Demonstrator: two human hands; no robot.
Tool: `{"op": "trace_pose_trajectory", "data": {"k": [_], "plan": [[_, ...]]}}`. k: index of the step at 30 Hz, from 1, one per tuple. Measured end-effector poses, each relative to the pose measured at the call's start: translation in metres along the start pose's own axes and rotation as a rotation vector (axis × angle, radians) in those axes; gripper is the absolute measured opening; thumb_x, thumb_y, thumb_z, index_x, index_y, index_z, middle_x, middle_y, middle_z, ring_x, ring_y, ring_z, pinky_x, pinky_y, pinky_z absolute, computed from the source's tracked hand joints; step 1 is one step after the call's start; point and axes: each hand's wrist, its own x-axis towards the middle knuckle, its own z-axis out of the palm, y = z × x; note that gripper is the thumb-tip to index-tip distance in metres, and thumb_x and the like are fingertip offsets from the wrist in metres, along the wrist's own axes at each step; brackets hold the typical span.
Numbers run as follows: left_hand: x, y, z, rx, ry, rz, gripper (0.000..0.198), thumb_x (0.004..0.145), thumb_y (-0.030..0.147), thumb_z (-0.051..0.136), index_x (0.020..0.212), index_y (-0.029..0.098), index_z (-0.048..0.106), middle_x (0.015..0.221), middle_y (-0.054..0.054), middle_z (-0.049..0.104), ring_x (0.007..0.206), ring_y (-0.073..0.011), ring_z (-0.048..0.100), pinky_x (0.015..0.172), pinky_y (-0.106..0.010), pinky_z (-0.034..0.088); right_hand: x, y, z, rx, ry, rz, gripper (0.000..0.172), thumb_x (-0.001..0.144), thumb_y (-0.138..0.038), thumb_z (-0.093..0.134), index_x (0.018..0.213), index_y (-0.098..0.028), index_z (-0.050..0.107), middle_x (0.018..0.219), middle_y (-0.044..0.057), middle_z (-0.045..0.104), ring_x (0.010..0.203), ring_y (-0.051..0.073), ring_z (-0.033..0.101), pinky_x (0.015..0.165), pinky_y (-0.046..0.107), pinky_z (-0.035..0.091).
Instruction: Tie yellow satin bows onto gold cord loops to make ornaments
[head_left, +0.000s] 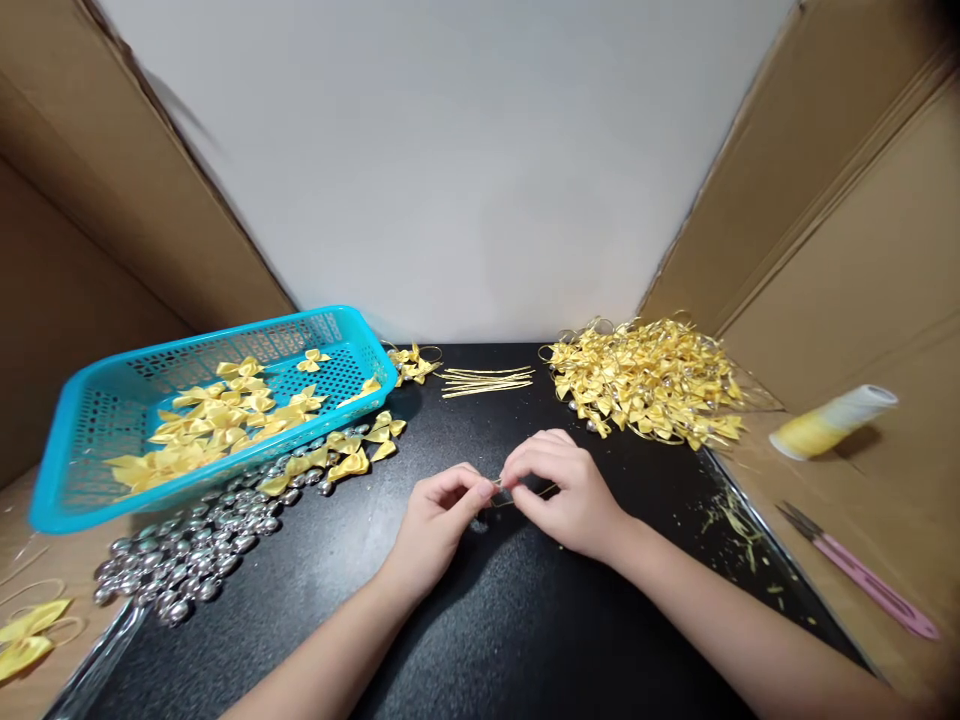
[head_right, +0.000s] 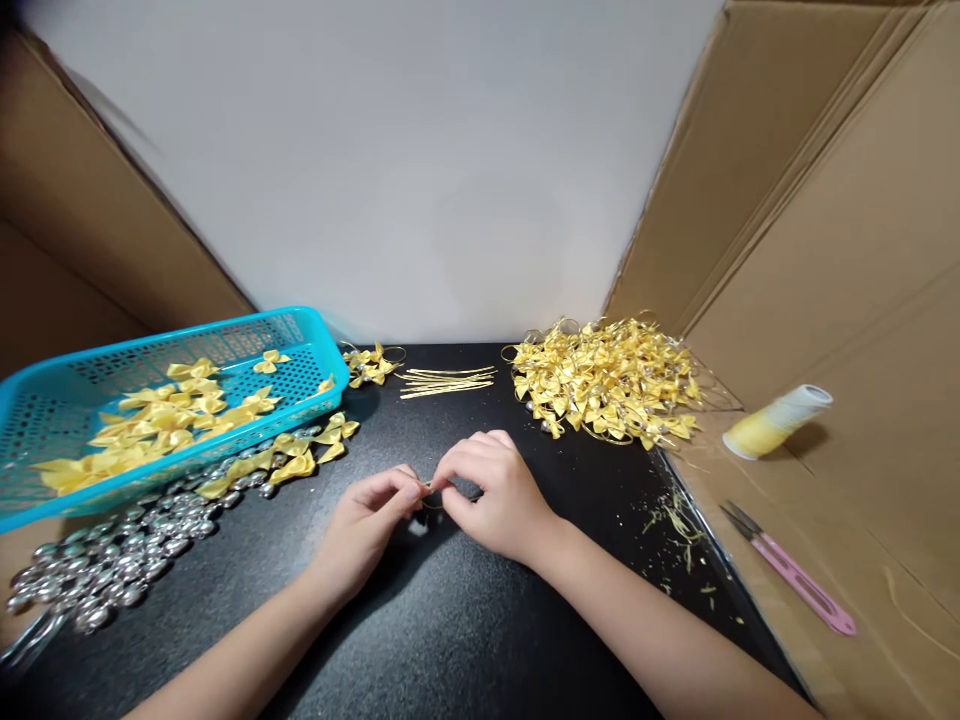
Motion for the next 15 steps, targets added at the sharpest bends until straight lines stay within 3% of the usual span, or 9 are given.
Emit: {"op": "trace_pose_trajectory", "data": {"k": [8,11,15], "plan": [[0.0007,0.0018,0.0005,0.032,-0.040,0.002,0.033,0.080,0.043,0.069,0.061,0.016,0.066,0.064,0.000,0.060,0.064,-0.0122,0.051,0.065,-0.024,0.041,-0.0064,0.0014,0.0092,-0.111,0.109,-0.102,0.021,0.088,-0.011,0.060,0.084,-0.024,0.075,0.077,0.000,0.073,0.070,0.013,0.060,0.071,0.034,0.037],[0.0011,0.0016,-0.0004,0.001,-0.113,-0.031,0.036,0.079,0.046,0.069,0.060,0.016,0.064,0.064,-0.001,0.061,0.065,-0.0130,0.052,0.066,-0.025,0.042,-0.0074,0.0051,0.0104,0.006,0.130,-0.112,0.021,0.089,-0.013,0.061,0.093,-0.027,0.077,0.078,0.001,0.073,0.070,0.013,0.061,0.070,0.033,0.040],[0.0030,0.0034,-0.0027,-0.044,-0.214,-0.073,0.037,0.076,0.048,0.071,0.060,0.016,0.064,0.063,-0.001,0.061,0.064,-0.0129,0.051,0.066,-0.025,0.042,-0.0058,0.0080,0.0075,0.203,0.052,-0.044,0.017,0.087,-0.015,0.066,0.091,-0.027,0.078,0.079,0.001,0.073,0.071,0.014,0.065,0.070,0.032,0.047]]}}
